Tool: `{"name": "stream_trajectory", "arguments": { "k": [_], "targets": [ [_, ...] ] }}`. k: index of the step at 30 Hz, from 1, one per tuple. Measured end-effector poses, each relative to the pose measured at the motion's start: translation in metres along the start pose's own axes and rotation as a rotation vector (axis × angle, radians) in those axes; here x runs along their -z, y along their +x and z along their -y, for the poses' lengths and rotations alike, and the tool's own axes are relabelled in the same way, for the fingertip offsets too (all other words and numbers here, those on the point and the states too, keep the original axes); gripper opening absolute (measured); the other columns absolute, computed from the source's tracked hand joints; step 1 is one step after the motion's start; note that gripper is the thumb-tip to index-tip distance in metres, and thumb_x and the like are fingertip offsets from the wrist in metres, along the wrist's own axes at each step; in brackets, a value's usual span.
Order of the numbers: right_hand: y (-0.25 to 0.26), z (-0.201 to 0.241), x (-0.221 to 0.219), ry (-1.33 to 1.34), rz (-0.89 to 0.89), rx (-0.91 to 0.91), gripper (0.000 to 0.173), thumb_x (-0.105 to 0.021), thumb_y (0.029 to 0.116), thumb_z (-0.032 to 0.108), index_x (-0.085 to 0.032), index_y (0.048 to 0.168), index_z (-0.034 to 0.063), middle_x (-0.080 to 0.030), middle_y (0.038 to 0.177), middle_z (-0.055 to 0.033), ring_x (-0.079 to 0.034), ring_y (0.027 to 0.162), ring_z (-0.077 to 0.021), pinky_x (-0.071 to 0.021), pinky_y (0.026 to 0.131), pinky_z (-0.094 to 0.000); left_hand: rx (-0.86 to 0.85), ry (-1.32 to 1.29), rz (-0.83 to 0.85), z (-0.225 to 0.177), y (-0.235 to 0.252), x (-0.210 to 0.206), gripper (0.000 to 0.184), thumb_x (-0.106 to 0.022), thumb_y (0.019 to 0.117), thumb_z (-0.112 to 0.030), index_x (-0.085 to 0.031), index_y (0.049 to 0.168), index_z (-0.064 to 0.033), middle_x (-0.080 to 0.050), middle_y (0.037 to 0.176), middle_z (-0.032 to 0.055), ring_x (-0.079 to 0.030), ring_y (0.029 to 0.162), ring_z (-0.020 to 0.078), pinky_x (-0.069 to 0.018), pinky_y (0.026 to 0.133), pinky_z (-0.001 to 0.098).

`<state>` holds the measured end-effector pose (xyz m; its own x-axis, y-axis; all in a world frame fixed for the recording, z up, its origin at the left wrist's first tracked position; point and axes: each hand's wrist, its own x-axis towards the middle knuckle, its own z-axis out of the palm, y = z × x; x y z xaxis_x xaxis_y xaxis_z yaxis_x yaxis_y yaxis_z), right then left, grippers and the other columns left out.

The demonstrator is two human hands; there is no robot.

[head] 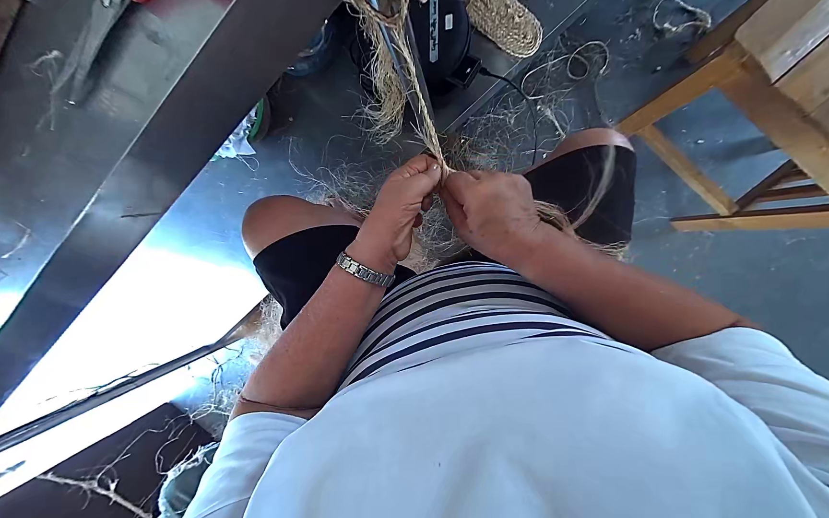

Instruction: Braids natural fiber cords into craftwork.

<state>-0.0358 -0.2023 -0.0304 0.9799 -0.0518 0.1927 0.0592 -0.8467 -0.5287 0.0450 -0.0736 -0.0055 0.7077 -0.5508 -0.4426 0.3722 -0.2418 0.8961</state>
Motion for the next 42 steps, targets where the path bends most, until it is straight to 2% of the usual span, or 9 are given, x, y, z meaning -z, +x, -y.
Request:
{"name": "stream_trajectory", "arguments": {
  "k": [7, 12, 18, 22, 26, 31, 33, 37, 42],
  "targets": [
    [-0.010, -0.009, 0.025, 0.239, 0.247, -0.056, 0.028, -0.047, 0.1071, 0.017, -0.067, 0.110, -0.0022, -0.070, 0.093, -0.0210, -0.070, 0.086, -0.0402, -0.0539, 0.075, -0.0610, 0.031, -0.221, 0.013, 0.010, 0.002, -0.004, 0.024, -0.040, 0.1091, -0.012, -0.050, 0.088, -0.0167, -0.049, 0.067, -0.0079, -0.038, 0.049, -0.0016, -0.0298, 0.043, 0.0118],
    [-0.057, -0.069, 0.084, 0.291, 0.339, -0.072, 0.028, -0.045, 0.1067, 0.018, -0.066, 0.101, -0.0008, -0.066, 0.083, -0.0164, -0.066, 0.076, -0.0329, -0.0519, 0.069, -0.0589, -0.008, -0.498, 0.207, 0.010, -0.004, 0.014, 0.030, -0.033, 0.1103, -0.017, -0.055, 0.091, -0.0187, -0.057, 0.077, -0.0056, -0.047, 0.055, 0.0014, -0.0392, 0.048, 0.0139],
    [-0.156, -0.157, 0.114, 0.226, 0.486, -0.402, 0.023, -0.048, 0.1055, 0.003, -0.066, 0.094, -0.0052, -0.063, 0.078, -0.0175, -0.061, 0.074, -0.0312, -0.0484, 0.069, -0.0569, -0.083, -0.534, 0.229, 0.007, -0.006, 0.017, 0.032, -0.030, 0.1103, -0.016, -0.056, 0.091, -0.0186, -0.058, 0.078, -0.0056, -0.049, 0.056, 0.0012, -0.0405, 0.049, 0.0136],
    [-0.226, -0.199, 0.106, 0.282, 0.545, -0.866, 0.025, -0.043, 0.1084, 0.001, -0.063, 0.109, -0.0133, -0.060, 0.089, -0.0217, -0.053, 0.079, -0.0258, -0.0455, 0.076, -0.0470, -0.106, -0.502, 0.209, 0.006, -0.009, 0.024, 0.033, -0.032, 0.1094, -0.015, -0.058, 0.089, -0.0200, -0.058, 0.076, -0.0072, -0.048, 0.055, 0.0000, -0.0397, 0.049, 0.0131],
    [-0.301, -0.232, 0.101, 0.126, 0.516, -1.280, 0.031, -0.046, 0.1098, 0.010, -0.062, 0.124, -0.0132, -0.059, 0.121, -0.0408, -0.056, 0.114, -0.0538, -0.0390, 0.098, -0.0687, -0.124, -0.473, 0.151, 0.006, -0.012, 0.036, 0.032, -0.034, 0.1084, -0.013, -0.058, 0.089, -0.0190, -0.059, 0.076, -0.0066, -0.047, 0.054, -0.0003, -0.0390, 0.048, 0.0127],
    [-0.396, -0.245, 0.103, -0.503, 0.588, -1.377, 0.039, -0.056, 0.0963, 0.020, -0.066, 0.121, -0.0076, -0.064, 0.125, -0.0347, -0.059, 0.123, -0.0499, -0.0444, 0.100, -0.0687, -0.130, -0.342, 0.093, 0.009, -0.013, 0.056, 0.031, -0.036, 0.1079, -0.014, -0.058, 0.087, -0.0211, -0.057, 0.072, -0.0095, -0.045, 0.053, -0.0017, -0.0363, 0.048, 0.0126],
    [-0.340, -0.225, 0.113, -0.483, 0.686, -1.586, 0.044, -0.057, 0.0983, 0.016, -0.057, 0.134, -0.0112, -0.052, 0.142, -0.0350, -0.045, 0.140, -0.0481, -0.0307, 0.115, -0.0645, -0.116, -0.265, 0.052, 0.012, -0.011, 0.050, 0.029, -0.038, 0.1073, -0.012, -0.056, 0.086, -0.0205, -0.055, 0.070, -0.0104, -0.042, 0.050, -0.0030, -0.0343, 0.046, 0.0117],
    [-0.216, -0.200, 0.140, -0.302, 0.314, -1.048, 0.030, -0.050, 0.1029, 0.005, -0.060, 0.120, -0.0184, -0.054, 0.120, -0.0506, -0.048, 0.117, -0.0724, -0.0327, 0.090, -0.0870, -0.083, -0.131, 0.004, 0.015, -0.008, 0.029, 0.025, -0.039, 0.1072, -0.009, -0.051, 0.088, -0.0196, -0.049, 0.067, -0.0115, -0.034, 0.048, -0.0037, -0.0290, 0.044, 0.0112],
    [-0.048, -0.110, 0.112, 0.175, -0.149, -0.215, 0.038, -0.048, 0.1050, 0.019, -0.063, 0.129, -0.0075, -0.062, 0.128, -0.0285, -0.060, 0.122, -0.0339, -0.0482, 0.105, -0.0443, -0.128, -0.092, -0.018, 0.018, -0.007, 0.022, 0.025, -0.040, 0.1070, -0.008, -0.052, 0.088, -0.0173, -0.045, 0.062, -0.0115, -0.033, 0.047, -0.0032, -0.0287, 0.044, 0.0115]
  ]
}}
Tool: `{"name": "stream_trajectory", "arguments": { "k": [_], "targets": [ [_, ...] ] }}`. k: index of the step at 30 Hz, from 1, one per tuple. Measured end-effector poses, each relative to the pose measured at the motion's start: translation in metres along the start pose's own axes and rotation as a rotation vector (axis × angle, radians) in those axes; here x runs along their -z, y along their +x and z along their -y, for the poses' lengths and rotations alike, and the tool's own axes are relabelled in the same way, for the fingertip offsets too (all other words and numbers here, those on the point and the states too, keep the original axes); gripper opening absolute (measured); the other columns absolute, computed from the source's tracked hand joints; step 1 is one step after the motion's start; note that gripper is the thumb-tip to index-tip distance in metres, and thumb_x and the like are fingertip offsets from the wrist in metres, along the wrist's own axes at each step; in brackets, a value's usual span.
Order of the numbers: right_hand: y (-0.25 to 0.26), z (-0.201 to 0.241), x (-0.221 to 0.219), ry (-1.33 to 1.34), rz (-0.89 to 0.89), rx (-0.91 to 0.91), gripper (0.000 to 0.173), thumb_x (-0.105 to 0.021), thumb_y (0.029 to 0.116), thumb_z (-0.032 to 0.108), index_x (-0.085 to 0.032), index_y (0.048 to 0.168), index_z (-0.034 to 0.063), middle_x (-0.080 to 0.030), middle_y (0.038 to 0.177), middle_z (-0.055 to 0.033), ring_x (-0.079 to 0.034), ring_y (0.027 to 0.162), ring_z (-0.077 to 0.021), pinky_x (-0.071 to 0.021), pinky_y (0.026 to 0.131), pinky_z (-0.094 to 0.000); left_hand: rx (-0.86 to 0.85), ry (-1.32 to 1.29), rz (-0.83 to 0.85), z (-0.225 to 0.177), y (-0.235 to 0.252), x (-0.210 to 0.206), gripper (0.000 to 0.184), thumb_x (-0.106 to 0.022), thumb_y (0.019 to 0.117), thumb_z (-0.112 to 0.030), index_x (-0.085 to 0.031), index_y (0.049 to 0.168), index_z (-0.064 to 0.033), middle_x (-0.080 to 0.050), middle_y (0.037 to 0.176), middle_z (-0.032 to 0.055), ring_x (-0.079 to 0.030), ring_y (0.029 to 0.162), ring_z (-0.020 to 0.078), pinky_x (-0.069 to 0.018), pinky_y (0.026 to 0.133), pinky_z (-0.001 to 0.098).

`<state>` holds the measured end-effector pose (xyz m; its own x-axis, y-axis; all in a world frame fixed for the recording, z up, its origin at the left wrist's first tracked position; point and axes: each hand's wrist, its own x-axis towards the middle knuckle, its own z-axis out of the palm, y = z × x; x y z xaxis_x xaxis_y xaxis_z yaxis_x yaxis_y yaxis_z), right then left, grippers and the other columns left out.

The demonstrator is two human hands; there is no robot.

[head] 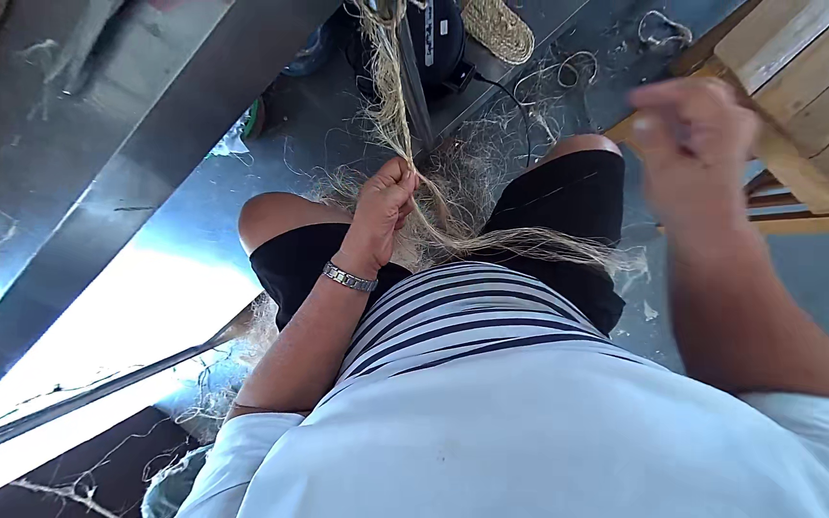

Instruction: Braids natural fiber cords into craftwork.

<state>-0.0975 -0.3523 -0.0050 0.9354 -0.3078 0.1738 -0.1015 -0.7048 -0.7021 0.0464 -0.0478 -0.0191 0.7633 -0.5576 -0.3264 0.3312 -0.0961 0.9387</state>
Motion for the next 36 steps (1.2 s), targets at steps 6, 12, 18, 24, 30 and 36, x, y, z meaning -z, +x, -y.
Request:
{"name": "stream_trajectory", "arguments": {
  "k": [6, 12, 18, 24, 30, 36],
  "targets": [
    [0.047, 0.100, -0.117, 0.591, 0.567, -0.089, 0.041, -0.052, 0.1048, 0.010, -0.049, 0.144, -0.0034, -0.067, 0.122, -0.0159, -0.067, 0.105, -0.0141, -0.0539, 0.095, -0.0309, -0.124, 0.146, -0.047, 0.003, 0.002, 0.002, 0.020, -0.045, 0.1051, -0.007, -0.051, 0.087, -0.0147, -0.051, 0.068, -0.0104, -0.042, 0.055, -0.0035, -0.0342, 0.051, 0.0130],
    [0.052, 0.106, -0.130, 0.702, 0.519, -0.288, 0.007, -0.058, 0.1016, 0.007, -0.064, 0.104, 0.0032, -0.059, 0.082, 0.0037, -0.051, 0.068, 0.0008, -0.0427, 0.063, -0.0164, -0.175, 0.351, -0.088, 0.020, 0.008, 0.007, 0.018, -0.048, 0.1031, -0.013, -0.054, 0.086, -0.0126, -0.045, 0.072, -0.0082, -0.044, 0.065, 0.0003, -0.0376, 0.063, 0.0205],
    [0.057, 0.095, -0.133, 0.609, 0.475, -0.212, 0.007, -0.067, 0.0954, 0.006, -0.066, 0.089, 0.0030, -0.058, 0.071, 0.0039, -0.051, 0.061, 0.0008, -0.0435, 0.060, -0.0173, -0.212, 0.641, -0.110, 0.023, 0.010, 0.008, 0.026, -0.046, 0.1063, -0.024, -0.062, 0.094, -0.0071, -0.055, 0.081, 0.0010, -0.053, 0.077, 0.0109, -0.0430, 0.074, 0.0366],
    [0.060, 0.088, -0.131, 0.576, 0.479, -0.153, 0.006, -0.068, 0.0959, 0.008, -0.067, 0.094, 0.0023, -0.056, 0.068, 0.0044, -0.048, 0.059, 0.0004, -0.0413, 0.058, -0.0169, -0.168, 0.993, -0.038, -0.007, -0.006, 0.013, 0.034, -0.040, 0.1093, -0.024, -0.064, 0.109, 0.0001, -0.065, 0.099, 0.0171, -0.064, 0.092, 0.0307, -0.0482, 0.081, 0.0542],
    [0.049, 0.103, -0.137, 0.289, 0.332, 0.020, 0.016, -0.060, 0.0995, 0.018, -0.067, 0.094, 0.0047, -0.058, 0.070, -0.0001, -0.052, 0.061, -0.0096, -0.0460, 0.061, -0.0322, -0.216, 0.958, -0.141, -0.019, -0.018, 0.013, 0.030, -0.048, 0.1056, -0.024, -0.066, 0.090, -0.0042, -0.060, 0.085, 0.0085, -0.059, 0.080, 0.0203, -0.0464, 0.074, 0.0442],
    [0.037, 0.105, -0.150, 0.342, 0.257, -0.110, 0.016, -0.062, 0.0990, 0.017, -0.067, 0.093, 0.0039, -0.060, 0.071, -0.0006, -0.054, 0.062, -0.0102, -0.0476, 0.064, -0.0334, -0.242, 0.736, -0.094, 0.008, -0.013, 0.006, 0.023, -0.054, 0.1017, -0.014, -0.073, 0.096, -0.0018, -0.062, 0.129, 0.0142, -0.057, 0.123, 0.0198, -0.0460, 0.103, 0.0378]
  ]
}}
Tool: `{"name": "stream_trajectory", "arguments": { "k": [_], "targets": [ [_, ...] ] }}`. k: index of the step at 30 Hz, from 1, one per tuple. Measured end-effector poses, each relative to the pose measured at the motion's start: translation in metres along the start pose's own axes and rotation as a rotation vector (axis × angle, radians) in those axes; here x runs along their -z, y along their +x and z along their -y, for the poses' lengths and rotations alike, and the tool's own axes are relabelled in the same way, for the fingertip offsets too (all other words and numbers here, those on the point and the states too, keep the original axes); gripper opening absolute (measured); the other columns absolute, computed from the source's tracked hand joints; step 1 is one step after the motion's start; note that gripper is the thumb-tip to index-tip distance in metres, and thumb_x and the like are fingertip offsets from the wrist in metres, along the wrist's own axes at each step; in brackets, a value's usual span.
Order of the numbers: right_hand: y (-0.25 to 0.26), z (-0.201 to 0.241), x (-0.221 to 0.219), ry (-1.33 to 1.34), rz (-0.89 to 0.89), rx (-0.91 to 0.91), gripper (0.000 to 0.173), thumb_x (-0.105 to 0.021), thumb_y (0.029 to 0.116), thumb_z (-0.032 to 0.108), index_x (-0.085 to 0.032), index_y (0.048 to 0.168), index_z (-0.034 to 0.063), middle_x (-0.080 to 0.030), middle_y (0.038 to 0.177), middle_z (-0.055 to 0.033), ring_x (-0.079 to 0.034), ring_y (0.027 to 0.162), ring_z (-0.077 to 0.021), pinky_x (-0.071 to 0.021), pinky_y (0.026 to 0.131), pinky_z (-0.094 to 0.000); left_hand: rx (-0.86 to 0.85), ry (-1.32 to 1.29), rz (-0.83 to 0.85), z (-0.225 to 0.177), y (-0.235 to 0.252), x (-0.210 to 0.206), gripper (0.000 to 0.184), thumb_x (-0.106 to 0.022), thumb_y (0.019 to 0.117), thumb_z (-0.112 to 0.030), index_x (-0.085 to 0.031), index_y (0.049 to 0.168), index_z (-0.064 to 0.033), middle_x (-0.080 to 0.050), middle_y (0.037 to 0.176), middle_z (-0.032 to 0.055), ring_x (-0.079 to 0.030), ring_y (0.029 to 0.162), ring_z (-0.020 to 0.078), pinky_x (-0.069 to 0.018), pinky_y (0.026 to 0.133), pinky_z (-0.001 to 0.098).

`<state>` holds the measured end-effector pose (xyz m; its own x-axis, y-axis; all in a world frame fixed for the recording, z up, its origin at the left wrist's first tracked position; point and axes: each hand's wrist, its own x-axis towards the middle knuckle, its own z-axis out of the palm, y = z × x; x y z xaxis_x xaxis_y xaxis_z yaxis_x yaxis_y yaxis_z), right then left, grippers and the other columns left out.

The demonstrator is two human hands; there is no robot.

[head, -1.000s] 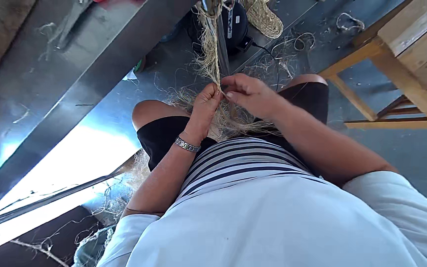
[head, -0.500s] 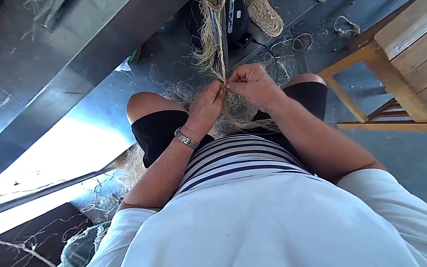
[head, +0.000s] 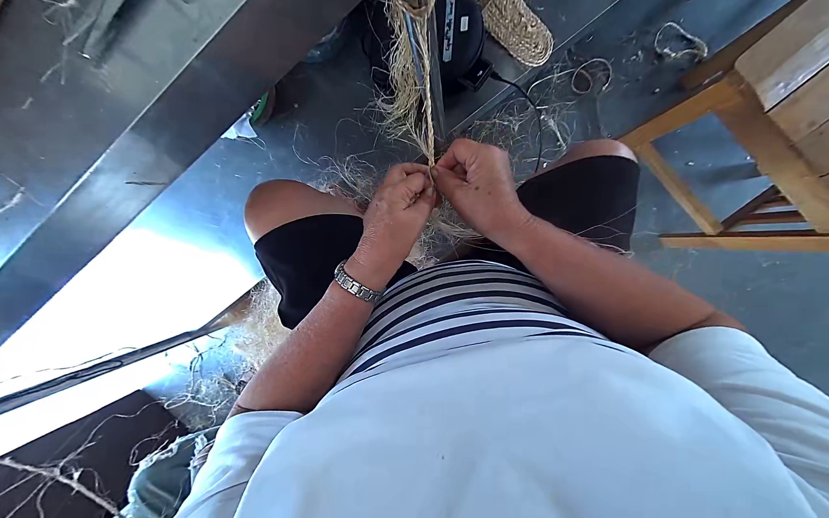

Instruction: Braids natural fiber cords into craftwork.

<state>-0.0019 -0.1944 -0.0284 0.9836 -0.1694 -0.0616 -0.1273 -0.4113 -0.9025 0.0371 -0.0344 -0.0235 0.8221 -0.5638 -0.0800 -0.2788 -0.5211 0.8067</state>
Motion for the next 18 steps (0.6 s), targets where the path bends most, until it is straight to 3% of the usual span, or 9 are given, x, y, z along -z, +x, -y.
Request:
{"name": "stream_trajectory", "arguments": {
  "k": [5, 8, 10, 12, 15, 18],
  "targets": [
    [0.001, -0.002, 0.001, -0.001, 0.012, 0.002, 0.017, -0.061, 0.0995, 0.018, -0.067, 0.093, 0.0038, -0.059, 0.071, -0.0005, -0.053, 0.062, -0.0105, -0.0469, 0.063, -0.0337, 0.103, -0.350, 0.067, -0.001, 0.001, 0.003, 0.022, -0.049, 0.1003, -0.008, -0.067, 0.088, -0.0038, -0.061, 0.117, 0.0064, -0.055, 0.115, 0.0087, -0.0445, 0.098, 0.0276],
    [0.002, 0.000, 0.000, 0.007, 0.027, 0.003, 0.015, -0.061, 0.0990, 0.016, -0.066, 0.092, 0.0041, -0.060, 0.069, 0.0006, -0.054, 0.061, -0.0091, -0.0471, 0.062, -0.0325, 0.143, -0.510, 0.092, -0.002, 0.002, 0.002, 0.024, -0.049, 0.1005, -0.006, -0.060, 0.081, -0.0121, -0.059, 0.087, -0.0054, -0.056, 0.084, 0.0004, -0.0464, 0.078, 0.0190],
    [0.004, -0.002, 0.002, 0.044, 0.068, -0.011, 0.015, -0.061, 0.0995, 0.015, -0.067, 0.093, 0.0023, -0.058, 0.070, 0.0002, -0.052, 0.061, -0.0078, -0.0456, 0.062, -0.0293, 0.153, -0.470, 0.080, 0.002, 0.002, -0.002, 0.023, -0.050, 0.0986, -0.005, -0.061, 0.079, -0.0101, -0.055, 0.089, -0.0033, -0.053, 0.087, 0.0029, -0.0443, 0.080, 0.0207],
    [0.005, -0.006, 0.004, 0.193, 0.115, -0.071, 0.015, -0.060, 0.1010, 0.012, -0.066, 0.093, 0.0012, -0.056, 0.072, 0.0008, -0.049, 0.061, -0.0040, -0.0427, 0.060, -0.0225, 0.097, -0.235, 0.037, 0.005, 0.002, -0.005, 0.020, -0.054, 0.0976, -0.009, -0.065, 0.081, -0.0072, -0.053, 0.095, 0.0021, -0.051, 0.095, 0.0098, -0.0416, 0.086, 0.0268],
    [0.001, -0.008, -0.001, 0.489, 0.141, -0.234, 0.019, -0.060, 0.1024, 0.015, -0.061, 0.084, 0.0082, -0.051, 0.065, 0.0067, -0.042, 0.052, 0.0010, -0.0348, 0.049, -0.0164, -0.038, 0.255, -0.036, 0.001, -0.002, -0.007, 0.025, -0.056, 0.1001, -0.020, -0.077, 0.096, -0.0054, -0.063, 0.104, 0.0165, -0.058, 0.108, 0.0337, -0.0417, 0.094, 0.0547],
    [-0.001, -0.009, -0.003, 0.576, 0.119, -0.303, 0.015, -0.065, 0.0980, 0.008, -0.061, 0.084, 0.0075, -0.057, 0.067, 0.0057, -0.044, 0.050, 0.0022, -0.0343, 0.047, -0.0147, -0.081, 0.395, -0.025, 0.000, -0.003, -0.009, 0.028, -0.056, 0.1016, -0.024, -0.078, 0.103, -0.0079, -0.066, 0.111, 0.0173, -0.059, 0.112, 0.0374, -0.0377, 0.096, 0.0618]
  ]
}}
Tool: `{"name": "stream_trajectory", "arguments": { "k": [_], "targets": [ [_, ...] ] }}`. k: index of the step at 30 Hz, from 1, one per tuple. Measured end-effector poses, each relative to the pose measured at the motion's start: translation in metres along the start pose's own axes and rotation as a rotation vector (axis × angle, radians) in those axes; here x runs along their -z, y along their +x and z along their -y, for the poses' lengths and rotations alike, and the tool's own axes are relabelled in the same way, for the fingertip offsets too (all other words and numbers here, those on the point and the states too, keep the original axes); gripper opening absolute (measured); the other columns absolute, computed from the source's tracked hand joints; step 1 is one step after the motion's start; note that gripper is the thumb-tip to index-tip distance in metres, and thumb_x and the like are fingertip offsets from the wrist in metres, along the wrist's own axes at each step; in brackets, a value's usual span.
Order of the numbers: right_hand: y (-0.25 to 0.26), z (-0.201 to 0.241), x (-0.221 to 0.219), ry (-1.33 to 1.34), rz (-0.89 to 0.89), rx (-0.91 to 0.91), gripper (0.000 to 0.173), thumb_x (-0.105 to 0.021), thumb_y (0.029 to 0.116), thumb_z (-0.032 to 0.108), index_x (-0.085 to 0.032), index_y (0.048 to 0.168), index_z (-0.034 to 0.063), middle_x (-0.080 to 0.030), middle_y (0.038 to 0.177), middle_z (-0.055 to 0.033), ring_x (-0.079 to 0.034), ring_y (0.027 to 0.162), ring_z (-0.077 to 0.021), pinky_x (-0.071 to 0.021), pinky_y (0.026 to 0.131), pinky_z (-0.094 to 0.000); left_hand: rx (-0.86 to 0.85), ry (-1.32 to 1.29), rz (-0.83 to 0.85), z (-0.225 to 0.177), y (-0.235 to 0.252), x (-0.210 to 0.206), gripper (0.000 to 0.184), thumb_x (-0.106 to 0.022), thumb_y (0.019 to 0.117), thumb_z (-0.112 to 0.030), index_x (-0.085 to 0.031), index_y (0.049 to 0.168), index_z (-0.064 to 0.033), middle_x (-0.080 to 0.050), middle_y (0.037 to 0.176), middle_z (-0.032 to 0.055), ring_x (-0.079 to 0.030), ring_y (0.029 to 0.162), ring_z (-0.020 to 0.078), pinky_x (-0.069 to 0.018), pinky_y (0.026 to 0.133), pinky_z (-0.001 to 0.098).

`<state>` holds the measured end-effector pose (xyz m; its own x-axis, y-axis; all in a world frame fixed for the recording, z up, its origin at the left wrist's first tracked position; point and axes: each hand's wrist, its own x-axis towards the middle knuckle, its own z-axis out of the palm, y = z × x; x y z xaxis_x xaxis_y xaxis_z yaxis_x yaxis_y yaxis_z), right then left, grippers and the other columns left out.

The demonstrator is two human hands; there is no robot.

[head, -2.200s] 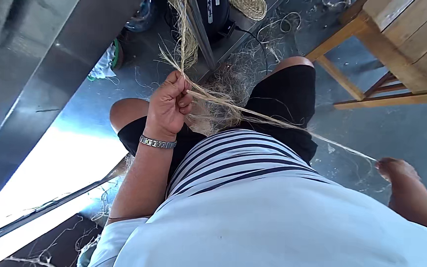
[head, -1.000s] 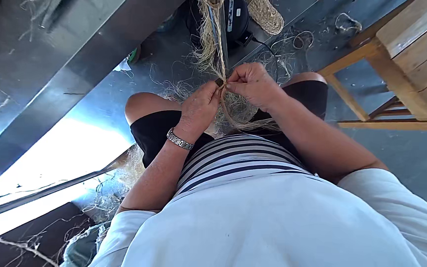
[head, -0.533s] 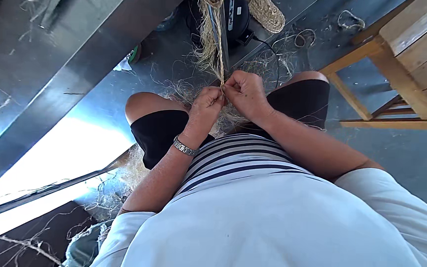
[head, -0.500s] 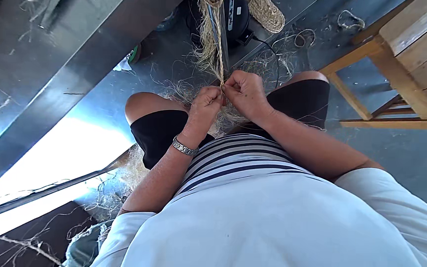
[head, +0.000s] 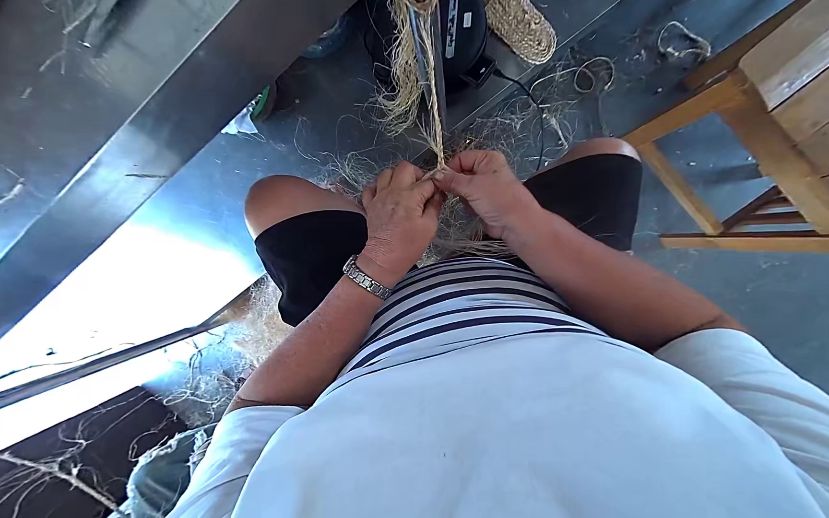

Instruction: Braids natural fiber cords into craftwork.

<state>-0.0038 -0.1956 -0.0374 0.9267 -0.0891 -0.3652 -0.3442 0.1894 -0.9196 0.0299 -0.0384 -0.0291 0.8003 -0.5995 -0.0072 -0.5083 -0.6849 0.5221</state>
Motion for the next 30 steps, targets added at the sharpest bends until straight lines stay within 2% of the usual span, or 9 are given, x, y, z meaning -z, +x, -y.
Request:
{"name": "stream_trajectory", "arguments": {
  "k": [2, 4, 8, 14, 20, 23, 25, 28, 30],
  "targets": [
    [-0.001, 0.001, 0.004, 0.068, 0.037, -0.015, 0.015, -0.063, 0.0988, 0.006, -0.059, 0.084, 0.0090, -0.058, 0.067, 0.0057, -0.040, 0.047, 0.0023, -0.0303, 0.043, -0.0145, 0.091, -0.236, 0.081, 0.003, 0.003, 0.006, 0.026, -0.057, 0.1010, -0.018, -0.077, 0.105, -0.0033, -0.068, 0.119, 0.0133, -0.060, 0.117, 0.0273, -0.0397, 0.104, 0.0526],
    [-0.002, 0.006, 0.011, 0.138, 0.122, -0.064, 0.018, -0.058, 0.1015, 0.006, -0.057, 0.084, 0.0110, -0.048, 0.059, 0.0083, -0.032, 0.043, 0.0017, -0.0256, 0.040, -0.0147, 0.274, -0.747, 0.126, 0.010, 0.005, 0.019, 0.023, -0.049, 0.1017, -0.008, -0.071, 0.104, -0.0023, -0.067, 0.108, 0.0023, -0.061, 0.103, 0.0089, -0.0490, 0.094, 0.0305],
    [-0.003, 0.014, 0.028, 0.184, 0.230, -0.123, 0.023, -0.052, 0.1034, 0.006, -0.054, 0.082, 0.0135, -0.039, 0.054, 0.0105, -0.029, 0.042, 0.0025, -0.0231, 0.040, -0.0138, 0.151, -1.437, 0.253, 0.044, -0.003, 0.057, 0.033, -0.033, 0.1045, -0.015, -0.064, 0.096, -0.0224, -0.063, 0.076, -0.0083, -0.063, 0.073, 0.0075, -0.0571, 0.081, 0.0336],
    [-0.001, 0.019, 0.039, 0.109, 0.297, -0.068, 0.026, -0.051, 0.1045, 0.008, -0.053, 0.079, 0.0139, -0.040, 0.054, 0.0097, -0.031, 0.042, 0.0020, -0.0258, 0.040, -0.0138, 0.066, -1.296, 0.219, 0.067, -0.067, 0.145, 0.020, -0.048, 0.1025, -0.020, -0.065, 0.107, -0.0295, -0.057, 0.071, -0.0134, -0.043, 0.048, -0.0043, -0.0357, 0.042, 0.0116],
    [0.005, 0.016, 0.035, 0.037, 0.305, -0.037, 0.026, -0.053, 0.1028, 0.007, -0.054, 0.078, 0.0135, -0.040, 0.055, 0.0094, -0.030, 0.042, 0.0018, -0.0257, 0.040, -0.0139, 0.326, -0.913, 0.008, 0.111, -0.145, 0.207, 0.027, -0.046, 0.1061, -0.021, -0.068, 0.121, -0.0228, -0.067, 0.132, -0.0041, -0.040, 0.047, -0.0077, -0.0325, 0.041, 0.0090],
    [0.005, 0.014, 0.037, 0.016, 0.303, -0.027, 0.028, -0.053, 0.1027, 0.007, -0.051, 0.076, 0.0149, -0.039, 0.055, 0.0098, -0.030, 0.043, 0.0016, -0.0248, 0.041, -0.0143, 0.587, -0.604, -0.207, 0.130, -0.177, 0.221, 0.030, -0.039, 0.1082, -0.016, -0.068, 0.119, -0.0181, -0.065, 0.084, -0.0153, -0.035, 0.044, -0.0087, -0.0292, 0.040, 0.0073],
    [0.004, 0.015, 0.037, -0.010, 0.288, -0.021, 0.028, -0.054, 0.1028, 0.006, -0.051, 0.077, 0.0151, -0.040, 0.055, 0.0099, -0.030, 0.043, 0.0019, -0.0249, 0.041, -0.0142, 0.783, -0.149, -0.305, 0.146, -0.190, 0.221, 0.023, -0.043, 0.1083, -0.020, -0.065, 0.111, -0.0162, -0.045, 0.066, -0.0126, -0.035, 0.047, -0.0042, -0.0303, 0.043, 0.0123],
    [0.003, 0.015, 0.039, -0.068, 0.255, 0.000, 0.027, -0.056, 0.1020, 0.006, -0.053, 0.077, 0.0142, -0.042, 0.057, 0.0100, -0.031, 0.044, 0.0021, -0.0258, 0.042, -0.0139, 1.038, 0.380, -0.249, 0.165, -0.201, 0.217, 0.046, -0.039, 0.1078, -0.034, -0.063, 0.128, -0.0009, -0.064, 0.115, 0.0315, -0.061, 0.108, 0.0449, -0.0429, 0.090, 0.0673],
    [0.003, 0.015, 0.041, -0.097, 0.232, -0.002, 0.024, -0.057, 0.1017, 0.006, -0.054, 0.078, 0.0132, -0.043, 0.058, 0.0094, -0.032, 0.044, 0.0020, -0.0259, 0.042, -0.0139, 1.124, 0.591, -0.227, 0.172, -0.208, 0.204, 0.052, -0.029, 0.1088, -0.035, -0.060, 0.132, -0.0002, -0.063, 0.127, 0.0334, -0.058, 0.125, 0.0515, -0.0384, 0.100, 0.0731]
  ]
}}
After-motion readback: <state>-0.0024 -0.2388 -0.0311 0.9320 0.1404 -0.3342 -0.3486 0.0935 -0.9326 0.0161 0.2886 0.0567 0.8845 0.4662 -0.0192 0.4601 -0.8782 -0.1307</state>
